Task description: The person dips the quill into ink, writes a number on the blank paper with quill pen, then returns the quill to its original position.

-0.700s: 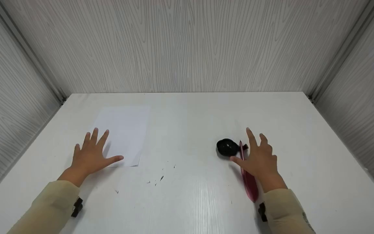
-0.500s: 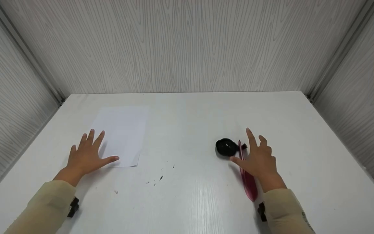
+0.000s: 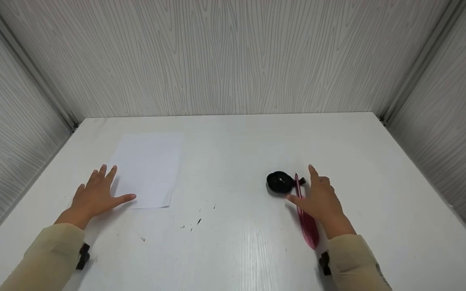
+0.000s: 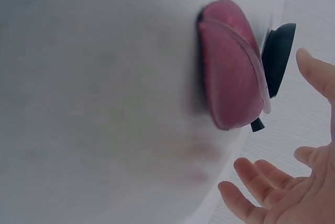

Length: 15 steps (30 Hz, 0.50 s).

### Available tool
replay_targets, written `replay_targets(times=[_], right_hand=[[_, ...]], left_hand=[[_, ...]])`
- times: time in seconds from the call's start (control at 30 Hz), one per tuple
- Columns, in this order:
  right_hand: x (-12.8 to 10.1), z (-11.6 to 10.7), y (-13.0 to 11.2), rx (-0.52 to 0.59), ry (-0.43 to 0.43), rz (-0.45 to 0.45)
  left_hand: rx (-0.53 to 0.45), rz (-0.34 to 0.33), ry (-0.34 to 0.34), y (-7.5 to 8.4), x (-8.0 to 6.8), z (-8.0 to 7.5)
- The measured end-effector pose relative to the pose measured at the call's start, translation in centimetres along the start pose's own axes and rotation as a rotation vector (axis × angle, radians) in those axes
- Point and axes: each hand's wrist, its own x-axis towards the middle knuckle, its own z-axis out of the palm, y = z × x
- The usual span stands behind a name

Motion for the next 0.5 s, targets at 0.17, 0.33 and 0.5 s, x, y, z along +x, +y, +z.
replay_targets(times=[0.17, 0.33, 0.5], right_hand=[[0.4, 0.1, 0.0, 0.004, -0.005, -0.009], [0.6, 0.3, 0.0, 0.011, -0.011, 0.008], [0.5, 0.4, 0.2, 0.046, -0.016, 0.024]], left_hand=[[-0.010, -0.010, -0.015, -0.9, -0.1, -0.2], [-0.017, 0.000, -0.033, -1.6, 0.0, -0.3], [-0.026, 0.007, -0.067, -2.0, 0.0, -0.5]])
